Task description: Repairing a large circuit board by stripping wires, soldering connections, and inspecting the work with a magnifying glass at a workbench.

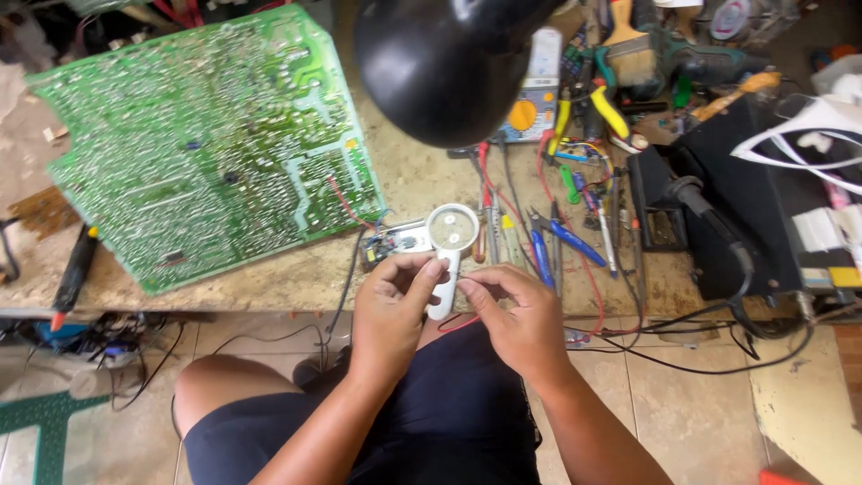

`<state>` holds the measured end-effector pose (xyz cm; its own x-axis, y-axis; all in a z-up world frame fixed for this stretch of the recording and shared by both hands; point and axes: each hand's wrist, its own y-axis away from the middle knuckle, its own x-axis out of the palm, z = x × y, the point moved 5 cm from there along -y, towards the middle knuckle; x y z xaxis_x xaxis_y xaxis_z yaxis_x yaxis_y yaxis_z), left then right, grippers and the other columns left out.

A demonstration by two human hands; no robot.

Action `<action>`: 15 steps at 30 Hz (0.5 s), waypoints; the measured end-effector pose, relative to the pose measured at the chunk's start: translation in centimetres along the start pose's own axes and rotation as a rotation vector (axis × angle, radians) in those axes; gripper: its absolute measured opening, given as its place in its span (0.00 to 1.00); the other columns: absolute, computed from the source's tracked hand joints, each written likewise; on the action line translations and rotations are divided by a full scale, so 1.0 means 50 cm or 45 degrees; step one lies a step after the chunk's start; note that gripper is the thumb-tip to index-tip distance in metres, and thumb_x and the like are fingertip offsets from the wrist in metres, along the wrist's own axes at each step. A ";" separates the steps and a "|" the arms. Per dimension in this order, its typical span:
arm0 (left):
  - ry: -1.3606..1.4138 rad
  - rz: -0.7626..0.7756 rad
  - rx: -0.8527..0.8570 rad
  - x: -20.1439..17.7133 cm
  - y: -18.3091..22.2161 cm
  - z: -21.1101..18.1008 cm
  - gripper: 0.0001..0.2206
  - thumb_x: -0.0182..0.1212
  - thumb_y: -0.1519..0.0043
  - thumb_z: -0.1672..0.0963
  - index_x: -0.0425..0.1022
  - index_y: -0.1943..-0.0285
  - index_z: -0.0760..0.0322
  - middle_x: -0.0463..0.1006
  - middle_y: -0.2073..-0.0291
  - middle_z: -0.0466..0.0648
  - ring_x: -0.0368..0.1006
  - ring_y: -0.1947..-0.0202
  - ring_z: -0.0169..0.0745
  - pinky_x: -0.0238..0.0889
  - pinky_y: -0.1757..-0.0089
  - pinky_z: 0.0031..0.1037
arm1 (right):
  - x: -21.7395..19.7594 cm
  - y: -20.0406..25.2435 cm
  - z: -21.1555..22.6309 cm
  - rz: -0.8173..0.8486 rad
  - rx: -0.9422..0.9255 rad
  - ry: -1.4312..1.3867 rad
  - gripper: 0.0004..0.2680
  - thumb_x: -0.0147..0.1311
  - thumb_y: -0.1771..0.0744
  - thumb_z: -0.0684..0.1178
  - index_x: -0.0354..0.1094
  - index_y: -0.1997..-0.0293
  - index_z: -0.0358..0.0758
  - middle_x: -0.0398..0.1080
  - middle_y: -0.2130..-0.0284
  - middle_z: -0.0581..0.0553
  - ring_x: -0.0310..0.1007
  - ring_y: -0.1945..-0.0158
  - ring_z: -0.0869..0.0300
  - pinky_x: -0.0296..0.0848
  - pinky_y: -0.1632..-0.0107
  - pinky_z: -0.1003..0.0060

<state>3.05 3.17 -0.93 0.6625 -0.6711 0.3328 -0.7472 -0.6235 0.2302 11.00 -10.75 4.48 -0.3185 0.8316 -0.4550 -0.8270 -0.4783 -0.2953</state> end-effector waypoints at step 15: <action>0.062 -0.220 -0.048 -0.019 -0.024 0.054 0.06 0.67 0.40 0.59 0.77 0.59 0.69 0.86 0.67 0.59 0.79 0.73 0.39 0.74 0.71 0.26 | -0.310 -0.009 -0.352 -1.014 0.679 -0.783 0.23 0.61 0.33 0.51 0.55 0.31 0.47 0.74 0.59 0.45 0.78 0.63 0.60 0.80 0.61 0.66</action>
<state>3.47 3.48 -4.01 0.7784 -0.5347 0.3290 -0.6247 -0.7115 0.3217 24.45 -28.39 -3.12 0.3338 0.9130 0.2343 -0.9407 0.3066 0.1455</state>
